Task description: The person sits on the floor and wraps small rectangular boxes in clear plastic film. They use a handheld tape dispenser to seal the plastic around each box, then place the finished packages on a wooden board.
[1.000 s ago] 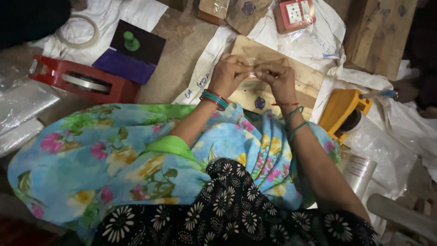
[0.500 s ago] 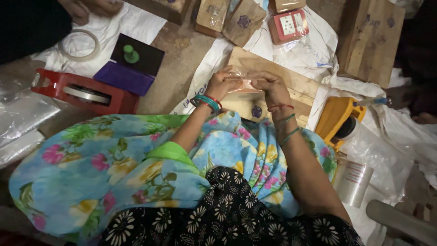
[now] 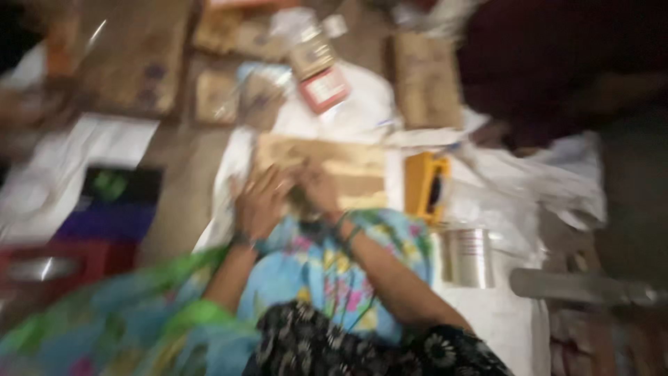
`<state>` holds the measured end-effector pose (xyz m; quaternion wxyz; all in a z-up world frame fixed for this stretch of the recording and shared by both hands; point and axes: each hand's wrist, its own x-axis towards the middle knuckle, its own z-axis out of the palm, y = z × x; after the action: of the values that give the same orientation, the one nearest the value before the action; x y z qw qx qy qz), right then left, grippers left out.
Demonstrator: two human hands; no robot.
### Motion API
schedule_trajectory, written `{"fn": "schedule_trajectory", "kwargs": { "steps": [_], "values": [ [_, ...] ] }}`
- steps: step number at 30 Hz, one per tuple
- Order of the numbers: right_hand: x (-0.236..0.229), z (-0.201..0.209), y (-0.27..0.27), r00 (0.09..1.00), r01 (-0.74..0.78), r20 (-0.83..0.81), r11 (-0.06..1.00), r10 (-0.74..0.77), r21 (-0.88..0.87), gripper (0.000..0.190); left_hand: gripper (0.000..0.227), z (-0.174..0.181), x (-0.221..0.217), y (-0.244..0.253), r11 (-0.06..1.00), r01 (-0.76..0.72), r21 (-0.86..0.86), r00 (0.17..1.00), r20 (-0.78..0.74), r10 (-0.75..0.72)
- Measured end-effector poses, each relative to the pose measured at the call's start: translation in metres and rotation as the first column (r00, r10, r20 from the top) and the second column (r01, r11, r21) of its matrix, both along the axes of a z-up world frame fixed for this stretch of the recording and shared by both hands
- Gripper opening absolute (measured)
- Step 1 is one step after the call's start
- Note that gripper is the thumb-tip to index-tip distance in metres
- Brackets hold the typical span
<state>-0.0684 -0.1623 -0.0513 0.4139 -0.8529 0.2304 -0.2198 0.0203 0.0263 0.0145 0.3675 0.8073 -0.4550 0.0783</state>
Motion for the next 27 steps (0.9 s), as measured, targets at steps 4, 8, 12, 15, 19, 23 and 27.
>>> {"fn": "schedule_trajectory", "kwargs": {
  "steps": [4, 8, 12, 15, 19, 23, 27],
  "values": [
    [-0.023, 0.034, 0.019, 0.961, -0.177, 0.11, 0.87, 0.253, -0.461, 0.048, 0.023, 0.003, 0.002, -0.011, 0.994, -0.043, -0.097, 0.982, 0.177, 0.06],
    [-0.034, 0.074, 0.036, 0.954, -0.128, 0.236, 0.965, 0.183, -0.23, 0.048, 0.023, 0.003, 0.004, -0.014, 0.991, 0.047, -0.128, 0.98, 0.2, -0.021],
    [-0.018, 0.077, 0.04, 0.936, -0.099, 0.329, 0.99, 0.126, -0.097, 0.044, 0.024, -0.003, 0.005, -0.012, 0.994, 0.029, -0.107, 0.954, 0.3, 0.004],
    [-0.013, 0.062, 0.034, 0.954, -0.169, 0.253, 0.985, 0.159, 0.018, 0.036, 0.025, -0.015, 0.009, -0.014, 0.981, 0.1, -0.164, 0.955, 0.292, -0.049],
    [-0.016, 0.062, 0.02, 0.965, -0.127, 0.231, 0.992, 0.123, 0.0, 0.027, 0.018, -0.021, 0.01, -0.023, 0.943, 0.063, -0.328, 0.998, 0.013, -0.062],
    [-0.016, 0.083, 0.031, 0.951, -0.193, 0.245, 0.981, 0.191, -0.016, 0.033, 0.029, -0.009, 0.007, -0.012, 0.925, 0.064, -0.374, 0.993, -0.071, -0.097],
    [-0.013, 0.097, 0.036, 0.941, -0.216, 0.282, 0.974, 0.187, 0.074, 0.037, 0.029, -0.003, 0.006, -0.012, 0.911, 0.03, -0.412, 0.981, -0.162, -0.105]
  ]
}}
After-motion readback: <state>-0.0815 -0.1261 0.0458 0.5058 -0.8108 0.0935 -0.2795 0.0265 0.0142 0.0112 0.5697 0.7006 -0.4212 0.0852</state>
